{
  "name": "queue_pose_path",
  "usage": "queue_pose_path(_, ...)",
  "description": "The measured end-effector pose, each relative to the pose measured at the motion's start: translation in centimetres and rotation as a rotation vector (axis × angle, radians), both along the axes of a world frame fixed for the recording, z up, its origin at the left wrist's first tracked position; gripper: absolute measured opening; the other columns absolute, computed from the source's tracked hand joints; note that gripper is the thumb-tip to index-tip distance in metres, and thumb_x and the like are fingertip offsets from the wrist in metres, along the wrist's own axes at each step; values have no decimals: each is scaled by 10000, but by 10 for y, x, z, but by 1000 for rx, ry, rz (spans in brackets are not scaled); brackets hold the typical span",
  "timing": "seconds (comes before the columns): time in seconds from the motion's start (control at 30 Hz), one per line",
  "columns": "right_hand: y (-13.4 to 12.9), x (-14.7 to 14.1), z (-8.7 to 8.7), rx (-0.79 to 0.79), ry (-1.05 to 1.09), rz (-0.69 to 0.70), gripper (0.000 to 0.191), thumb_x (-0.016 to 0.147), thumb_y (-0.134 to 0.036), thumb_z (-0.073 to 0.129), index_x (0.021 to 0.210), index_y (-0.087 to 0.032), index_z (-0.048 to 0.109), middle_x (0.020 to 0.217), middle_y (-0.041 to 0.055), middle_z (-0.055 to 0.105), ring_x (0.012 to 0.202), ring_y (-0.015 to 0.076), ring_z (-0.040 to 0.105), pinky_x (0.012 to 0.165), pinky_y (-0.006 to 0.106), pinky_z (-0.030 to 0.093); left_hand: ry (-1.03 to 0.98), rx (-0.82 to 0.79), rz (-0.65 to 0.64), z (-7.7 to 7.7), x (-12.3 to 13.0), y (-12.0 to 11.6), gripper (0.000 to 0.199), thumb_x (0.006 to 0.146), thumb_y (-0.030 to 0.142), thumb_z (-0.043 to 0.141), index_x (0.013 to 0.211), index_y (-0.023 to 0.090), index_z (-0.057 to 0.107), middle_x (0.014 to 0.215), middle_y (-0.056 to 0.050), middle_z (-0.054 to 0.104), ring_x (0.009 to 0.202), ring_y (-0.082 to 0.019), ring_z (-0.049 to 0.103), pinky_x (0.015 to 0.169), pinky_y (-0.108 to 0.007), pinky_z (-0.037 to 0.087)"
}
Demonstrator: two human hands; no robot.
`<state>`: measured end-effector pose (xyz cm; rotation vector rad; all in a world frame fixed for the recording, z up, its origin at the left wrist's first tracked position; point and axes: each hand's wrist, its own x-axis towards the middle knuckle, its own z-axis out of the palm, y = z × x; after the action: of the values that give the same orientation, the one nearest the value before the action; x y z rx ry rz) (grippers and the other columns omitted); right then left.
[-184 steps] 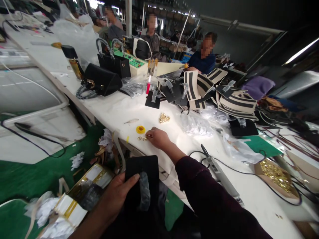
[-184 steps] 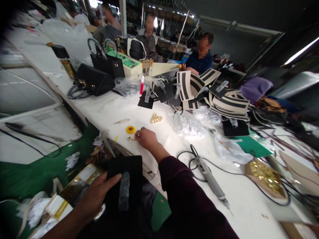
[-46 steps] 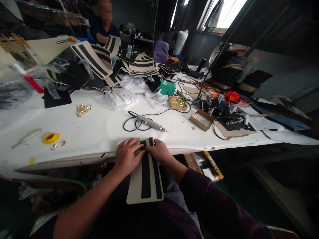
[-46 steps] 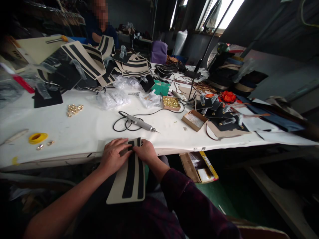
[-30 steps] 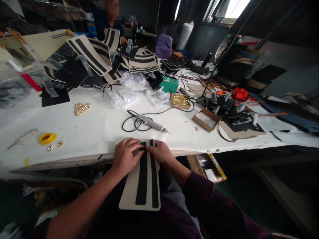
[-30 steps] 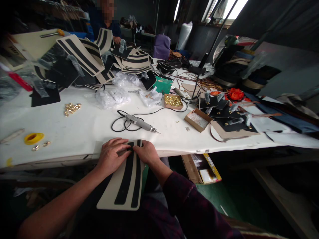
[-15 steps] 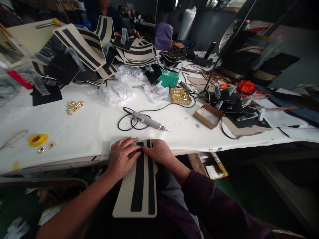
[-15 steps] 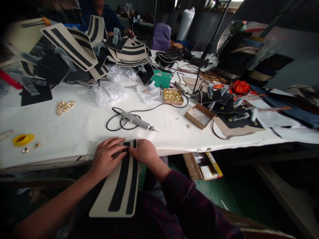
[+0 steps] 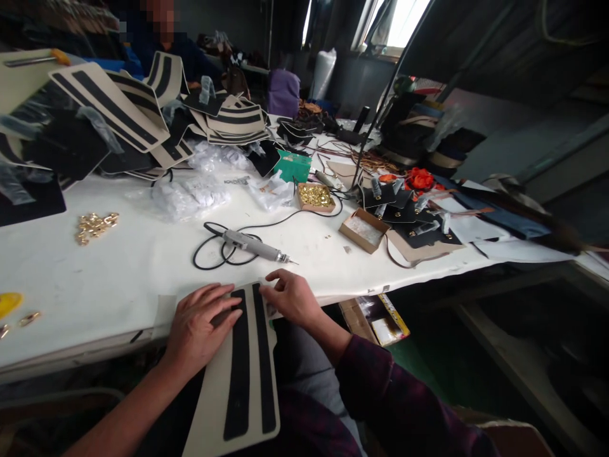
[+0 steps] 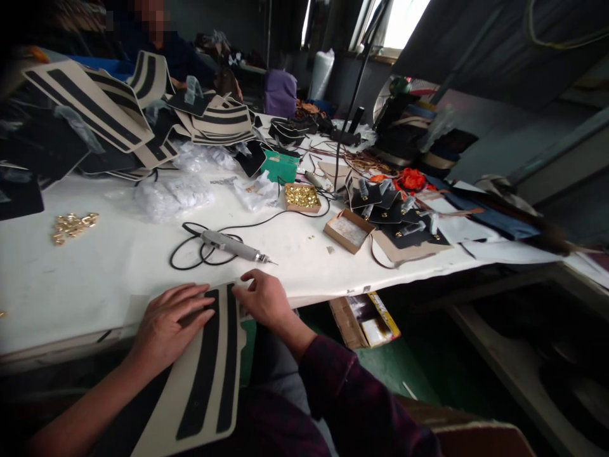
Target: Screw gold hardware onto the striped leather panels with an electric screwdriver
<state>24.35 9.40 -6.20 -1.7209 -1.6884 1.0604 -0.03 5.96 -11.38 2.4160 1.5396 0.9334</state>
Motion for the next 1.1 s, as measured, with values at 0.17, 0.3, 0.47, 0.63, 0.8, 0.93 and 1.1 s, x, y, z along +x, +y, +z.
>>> queue_pose_path(0.17,43,94,-12,263,-256,-272,287,921,-424,621,1002,-214,798,841,19,752,747,174,662,710,271,498,-7,-3,8,-3,0,0,189,968,412,675,1095,336,792,1327,-10,761,1272,-292,649,1098,-505,498)
queue_pose_path(0.3,83,148,-21,288,-390,-320,311,885,-331,619,1092,-199,811,959,61,779,849,212,682,810,311,503,-6,-16,20,-5,0,-1,178,960,415,683,1079,342,794,1318,-8,767,1280,-304,641,1096,-519,488)
queue_pose_path(0.47,112,160,-31,276,-514,-284,336,880,-332,631,1130,-223,825,926,67,786,858,229,684,801,310,493,-19,-40,33,-4,2,-1,174,954,411,691,1079,342,790,1309,2,770,1302,-313,621,1099,-534,468)
queue_pose_path(0.63,117,159,-32,235,-553,-255,297,860,-349,632,1019,-221,848,950,87,804,868,252,693,764,322,487,-15,-78,60,4,5,-3,154,951,366,694,1073,325,778,1305,2,771,1314,-312,610,1101,-537,451)
queue_pose_path(0.8,102,161,-29,173,-497,-146,285,809,-403,679,953,-227,851,896,56,806,790,229,698,726,315,486,-20,-120,69,11,7,-5,151,941,308,708,1082,313,761,1321,4,764,1331,-306,596,1104,-526,443)
queue_pose_path(0.93,93,161,-26,136,-463,-105,295,812,-434,689,942,-225,851,870,54,806,748,223,688,717,322,490,-31,-132,70,13,7,-6,156,925,287,731,1076,312,758,1322,7,763,1329,-303,594,1107,-523,437)
queue_pose_path(1.1,98,158,-22,205,-665,18,272,885,-410,635,956,-242,835,1039,68,806,904,251,701,736,331,465,-32,-133,76,14,7,-6,157,924,286,733,1077,312,759,1325,2,761,1333,-303,592,1111,-525,433)
